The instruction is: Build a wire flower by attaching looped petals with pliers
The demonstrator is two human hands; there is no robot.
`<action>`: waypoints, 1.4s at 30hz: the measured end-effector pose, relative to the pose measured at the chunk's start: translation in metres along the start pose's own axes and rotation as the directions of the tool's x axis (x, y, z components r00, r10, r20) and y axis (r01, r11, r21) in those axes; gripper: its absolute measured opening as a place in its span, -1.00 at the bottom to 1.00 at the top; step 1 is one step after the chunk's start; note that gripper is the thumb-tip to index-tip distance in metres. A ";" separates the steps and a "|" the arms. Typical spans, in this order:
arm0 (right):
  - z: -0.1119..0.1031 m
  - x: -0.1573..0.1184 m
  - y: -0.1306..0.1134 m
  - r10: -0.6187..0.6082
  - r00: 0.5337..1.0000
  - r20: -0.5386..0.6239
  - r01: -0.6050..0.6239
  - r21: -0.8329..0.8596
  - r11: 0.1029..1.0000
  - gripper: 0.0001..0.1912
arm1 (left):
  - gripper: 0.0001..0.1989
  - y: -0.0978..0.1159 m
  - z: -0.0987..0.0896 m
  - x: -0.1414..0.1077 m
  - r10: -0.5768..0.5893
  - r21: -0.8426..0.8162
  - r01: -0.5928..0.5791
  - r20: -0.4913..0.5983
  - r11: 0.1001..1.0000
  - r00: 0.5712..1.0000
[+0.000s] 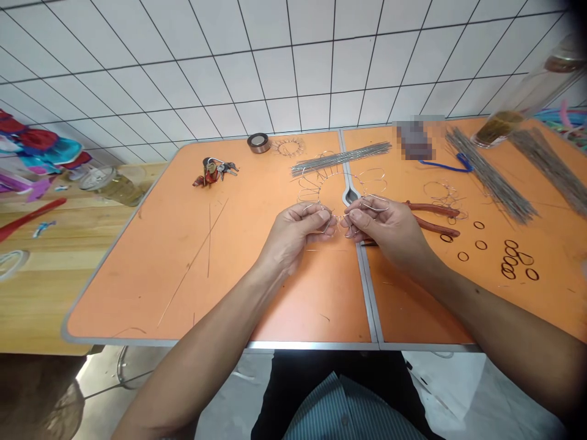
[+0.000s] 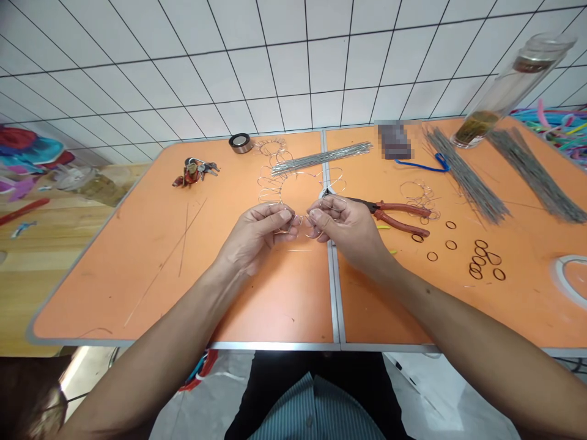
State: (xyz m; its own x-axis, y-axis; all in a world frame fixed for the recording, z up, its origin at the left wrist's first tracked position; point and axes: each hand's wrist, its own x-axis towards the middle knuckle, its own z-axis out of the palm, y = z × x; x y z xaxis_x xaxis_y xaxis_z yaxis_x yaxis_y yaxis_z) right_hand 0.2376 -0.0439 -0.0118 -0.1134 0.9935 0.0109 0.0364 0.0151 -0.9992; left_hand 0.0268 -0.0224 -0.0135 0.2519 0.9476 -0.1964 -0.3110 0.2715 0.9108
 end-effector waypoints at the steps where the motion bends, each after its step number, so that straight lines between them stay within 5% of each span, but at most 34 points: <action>1: 0.000 0.001 0.000 -0.019 1.000 -0.008 0.019 0.001 1.000 -0.55 | -0.66 0.000 0.000 0.000 -0.012 -0.012 0.012 0.000 1.000 1.000; 18: 0.004 0.002 -0.003 -0.057 0.997 -0.060 0.058 0.007 0.998 -0.66 | -0.71 0.001 0.003 -0.001 0.071 0.064 -0.070 -0.010 0.995 0.997; 27: 0.006 0.002 -0.001 -0.039 0.996 -0.078 0.040 0.012 0.999 -0.76 | -0.69 0.001 0.006 -0.001 0.005 0.104 -0.006 0.010 0.995 1.000; 34: 0.009 0.000 -0.005 -0.043 0.997 -0.067 0.042 -0.024 0.999 -0.83 | -0.77 0.000 0.007 -0.003 0.058 0.125 -0.054 -0.025 0.991 0.998; 39: 0.010 0.000 -0.004 -0.063 0.995 -0.071 0.060 -0.048 0.997 -0.83 | -0.76 0.001 0.006 -0.002 -0.068 0.030 0.068 -0.021 0.997 0.997; 42: 0.010 0.000 -0.004 -0.069 0.995 -0.072 0.065 -0.050 0.997 -0.83 | -0.77 0.000 0.007 -0.001 -0.045 0.045 0.046 -0.033 0.998 0.998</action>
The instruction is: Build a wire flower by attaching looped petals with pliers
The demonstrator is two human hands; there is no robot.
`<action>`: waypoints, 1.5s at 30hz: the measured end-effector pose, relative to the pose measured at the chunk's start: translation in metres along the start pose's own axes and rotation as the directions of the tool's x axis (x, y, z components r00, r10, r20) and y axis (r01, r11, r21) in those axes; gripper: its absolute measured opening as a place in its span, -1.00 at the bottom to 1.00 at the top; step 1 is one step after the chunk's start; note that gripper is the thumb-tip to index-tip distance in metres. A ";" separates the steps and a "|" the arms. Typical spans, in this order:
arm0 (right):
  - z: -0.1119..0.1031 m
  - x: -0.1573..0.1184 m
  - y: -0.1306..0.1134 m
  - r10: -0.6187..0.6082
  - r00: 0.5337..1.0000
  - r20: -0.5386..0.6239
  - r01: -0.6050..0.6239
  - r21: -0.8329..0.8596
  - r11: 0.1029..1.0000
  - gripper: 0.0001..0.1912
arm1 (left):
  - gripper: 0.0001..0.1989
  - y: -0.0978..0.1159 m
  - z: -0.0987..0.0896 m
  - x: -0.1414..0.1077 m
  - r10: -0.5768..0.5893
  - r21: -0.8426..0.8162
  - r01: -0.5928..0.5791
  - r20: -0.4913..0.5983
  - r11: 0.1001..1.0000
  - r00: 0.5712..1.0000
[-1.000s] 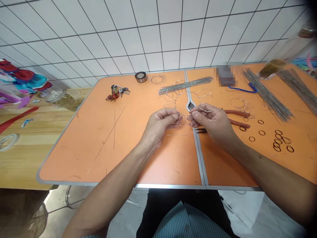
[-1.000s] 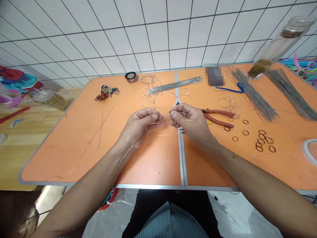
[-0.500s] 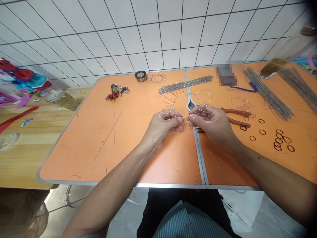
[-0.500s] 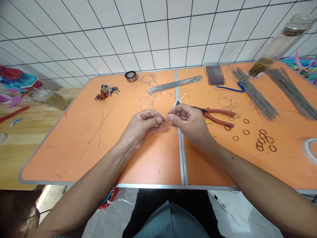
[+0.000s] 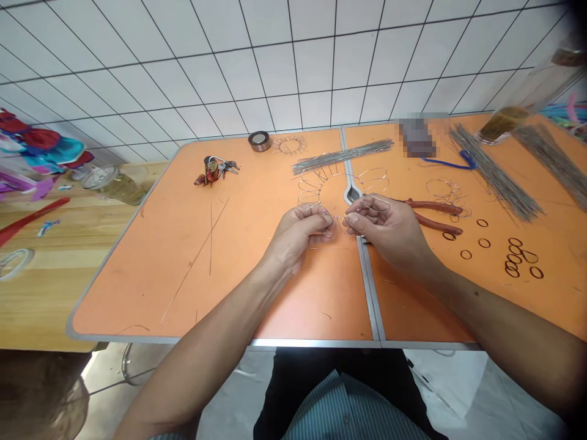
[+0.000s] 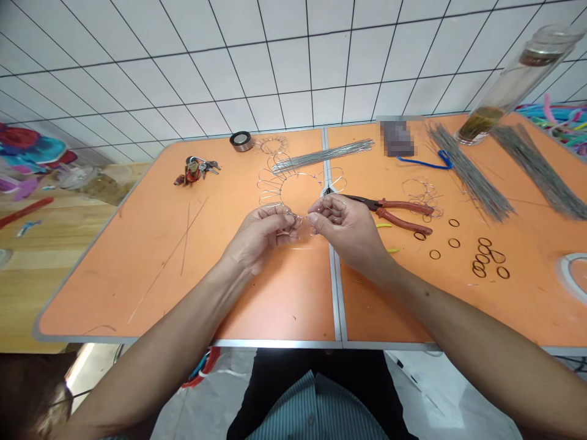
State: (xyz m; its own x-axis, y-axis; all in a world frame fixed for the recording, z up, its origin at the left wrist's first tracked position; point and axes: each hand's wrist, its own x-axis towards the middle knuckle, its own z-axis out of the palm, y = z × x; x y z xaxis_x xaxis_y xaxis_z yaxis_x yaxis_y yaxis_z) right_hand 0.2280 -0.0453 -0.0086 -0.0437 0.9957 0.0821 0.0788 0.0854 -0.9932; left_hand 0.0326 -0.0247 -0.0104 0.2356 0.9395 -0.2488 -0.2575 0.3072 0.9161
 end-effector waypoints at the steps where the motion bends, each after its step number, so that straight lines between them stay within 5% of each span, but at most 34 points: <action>1: 0.000 0.000 0.000 -0.002 1.000 0.008 0.002 0.001 1.000 -0.83 | -0.77 0.000 0.000 0.000 0.036 0.028 -0.035 -0.002 0.999 0.999; 8: -0.001 0.002 0.005 0.016 0.999 0.042 -0.019 0.065 0.998 -0.77 | -0.74 -0.002 0.000 -0.002 0.147 0.096 -0.152 0.055 0.984 0.988; 27: -0.004 0.003 0.007 -0.004 0.999 0.052 0.000 0.082 0.997 -0.58 | -0.81 -0.001 0.001 -0.002 0.085 0.106 -0.088 0.028 0.991 0.996; 45: -0.001 0.005 0.005 0.010 0.994 0.105 -0.017 0.061 0.998 -0.75 | -0.82 -0.004 -0.002 -0.002 0.187 0.196 -0.184 0.000 0.963 0.982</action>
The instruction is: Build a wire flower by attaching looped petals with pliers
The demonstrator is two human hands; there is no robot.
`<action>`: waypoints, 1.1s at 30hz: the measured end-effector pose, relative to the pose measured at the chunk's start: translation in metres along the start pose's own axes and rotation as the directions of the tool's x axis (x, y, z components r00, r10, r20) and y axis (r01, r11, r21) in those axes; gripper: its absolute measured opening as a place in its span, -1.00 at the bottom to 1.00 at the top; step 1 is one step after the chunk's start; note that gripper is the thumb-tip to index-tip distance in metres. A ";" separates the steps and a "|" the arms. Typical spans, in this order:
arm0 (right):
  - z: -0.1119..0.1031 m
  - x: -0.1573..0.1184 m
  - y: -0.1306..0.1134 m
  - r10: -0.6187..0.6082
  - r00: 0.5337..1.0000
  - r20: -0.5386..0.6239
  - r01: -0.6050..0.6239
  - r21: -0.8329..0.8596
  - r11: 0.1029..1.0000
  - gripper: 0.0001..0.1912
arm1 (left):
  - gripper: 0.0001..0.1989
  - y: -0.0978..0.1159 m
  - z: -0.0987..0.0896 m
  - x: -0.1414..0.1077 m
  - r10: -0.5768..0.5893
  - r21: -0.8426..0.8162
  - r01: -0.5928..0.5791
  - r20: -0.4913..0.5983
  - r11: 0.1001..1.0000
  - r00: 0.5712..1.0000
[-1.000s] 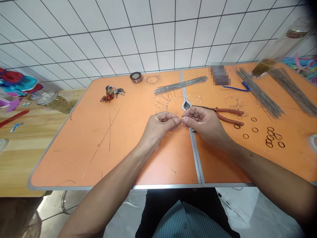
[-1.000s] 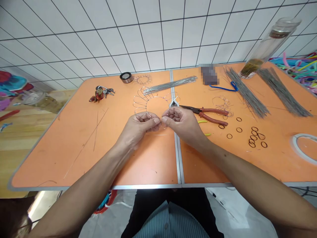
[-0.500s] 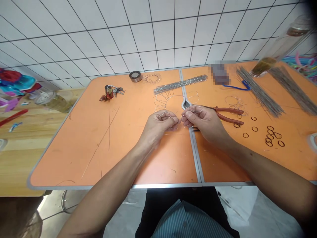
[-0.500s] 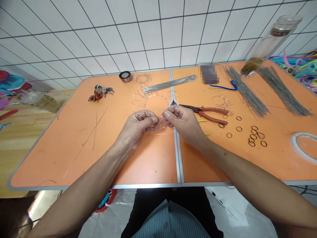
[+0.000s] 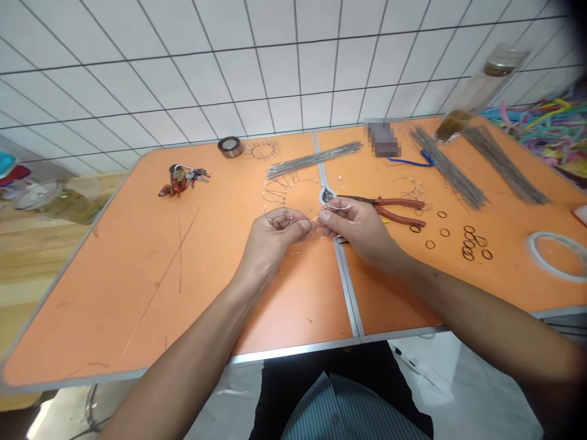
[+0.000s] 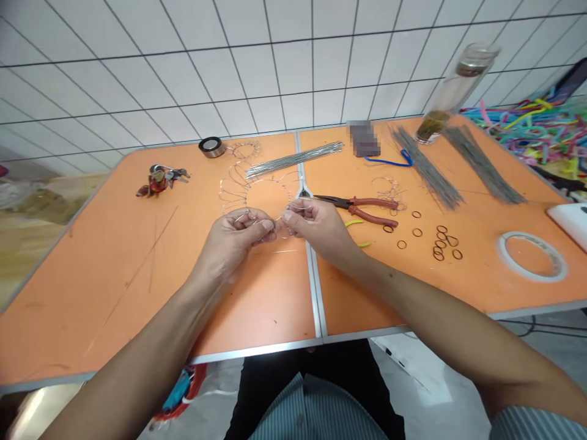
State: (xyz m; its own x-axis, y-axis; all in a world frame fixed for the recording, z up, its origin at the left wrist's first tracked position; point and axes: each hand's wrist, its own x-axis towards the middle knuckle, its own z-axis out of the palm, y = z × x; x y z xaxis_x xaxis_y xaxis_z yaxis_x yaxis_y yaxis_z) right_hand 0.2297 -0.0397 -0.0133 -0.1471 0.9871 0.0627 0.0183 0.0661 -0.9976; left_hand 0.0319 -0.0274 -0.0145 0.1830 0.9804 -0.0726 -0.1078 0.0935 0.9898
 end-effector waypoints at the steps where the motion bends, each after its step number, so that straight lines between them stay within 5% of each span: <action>1: 0.001 0.000 0.001 -0.009 1.000 -0.005 0.009 0.003 1.000 -0.76 | -0.81 0.000 0.000 0.000 -0.005 0.009 0.005 -0.001 1.000 1.000; 12: -0.003 0.001 0.002 0.037 0.998 -0.054 -0.034 0.045 0.998 -0.70 | -0.62 -0.003 -0.004 0.002 0.020 -0.165 -0.030 -0.065 0.986 0.998; 33: -0.010 0.001 0.002 0.037 0.986 -0.164 -0.036 0.009 0.999 -0.55 | -0.57 0.003 -0.003 0.000 -0.034 -0.018 0.034 0.011 0.999 0.999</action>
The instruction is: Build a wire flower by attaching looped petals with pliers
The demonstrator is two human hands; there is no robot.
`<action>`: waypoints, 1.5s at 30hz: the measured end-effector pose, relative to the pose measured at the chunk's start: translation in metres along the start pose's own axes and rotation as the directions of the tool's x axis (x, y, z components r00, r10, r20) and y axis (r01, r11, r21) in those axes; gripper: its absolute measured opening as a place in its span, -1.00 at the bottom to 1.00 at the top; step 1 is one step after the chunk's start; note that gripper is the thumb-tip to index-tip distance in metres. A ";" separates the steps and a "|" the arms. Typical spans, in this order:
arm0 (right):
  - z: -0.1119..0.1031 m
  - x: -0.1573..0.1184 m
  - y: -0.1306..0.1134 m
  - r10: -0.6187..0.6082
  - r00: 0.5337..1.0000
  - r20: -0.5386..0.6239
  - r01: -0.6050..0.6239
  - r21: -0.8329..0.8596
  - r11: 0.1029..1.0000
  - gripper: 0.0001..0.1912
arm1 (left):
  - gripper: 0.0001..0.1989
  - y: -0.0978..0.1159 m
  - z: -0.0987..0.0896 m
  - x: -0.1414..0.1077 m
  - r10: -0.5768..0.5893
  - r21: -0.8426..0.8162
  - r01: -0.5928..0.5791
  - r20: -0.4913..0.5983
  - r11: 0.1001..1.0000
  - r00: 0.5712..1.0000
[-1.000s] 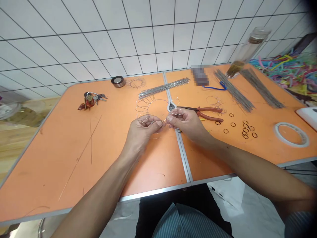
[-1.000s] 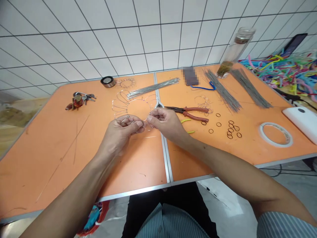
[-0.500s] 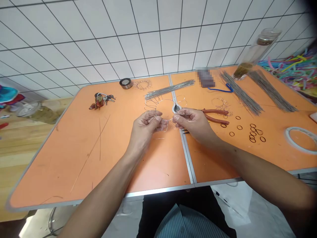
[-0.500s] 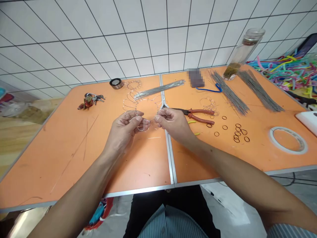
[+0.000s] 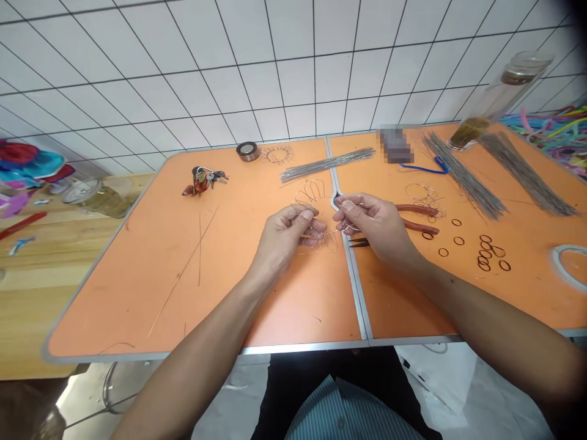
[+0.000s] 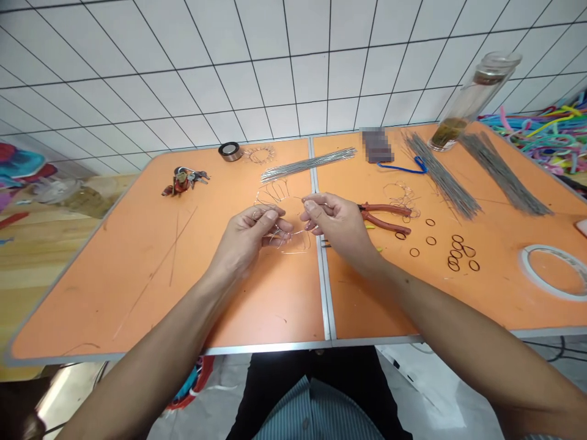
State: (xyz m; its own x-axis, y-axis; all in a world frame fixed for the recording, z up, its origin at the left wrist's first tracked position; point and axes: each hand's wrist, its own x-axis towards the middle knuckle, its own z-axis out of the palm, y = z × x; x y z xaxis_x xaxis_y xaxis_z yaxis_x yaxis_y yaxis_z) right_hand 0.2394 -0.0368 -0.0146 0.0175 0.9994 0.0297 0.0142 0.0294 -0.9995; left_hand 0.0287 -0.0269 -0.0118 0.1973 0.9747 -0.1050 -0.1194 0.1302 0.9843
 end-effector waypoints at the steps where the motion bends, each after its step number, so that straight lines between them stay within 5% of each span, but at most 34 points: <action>1: 0.000 0.000 -0.001 -0.001 1.000 -0.009 0.001 0.006 1.000 -0.57 | -0.58 0.000 0.000 0.000 0.000 0.013 0.000 0.004 1.000 1.000; 10: 0.001 -0.002 -0.006 0.082 0.992 0.096 -0.080 -0.024 0.997 -0.71 | -0.68 0.003 -0.002 -0.001 0.047 0.039 -0.049 0.037 0.998 0.998; 22: 0.003 -0.004 -0.007 0.049 0.999 0.003 -0.049 -0.037 0.998 -0.74 | -0.78 0.003 -0.001 0.001 -0.044 -0.002 0.044 -0.001 0.999 0.999; 45: 0.011 -0.010 -0.008 -0.096 0.984 0.152 0.124 -0.187 0.975 -0.85 | -0.78 0.000 0.006 -0.003 0.015 0.028 -0.017 0.084 0.999 0.996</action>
State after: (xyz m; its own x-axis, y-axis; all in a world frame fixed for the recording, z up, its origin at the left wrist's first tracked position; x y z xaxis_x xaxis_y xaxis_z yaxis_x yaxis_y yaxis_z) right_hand 0.2283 -0.0467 -0.0071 -0.1362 0.9830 0.1231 0.2027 0.1493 -0.9678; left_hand 0.0336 -0.0303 -0.0105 0.2769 0.9577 -0.0781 -0.0959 0.1084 0.9895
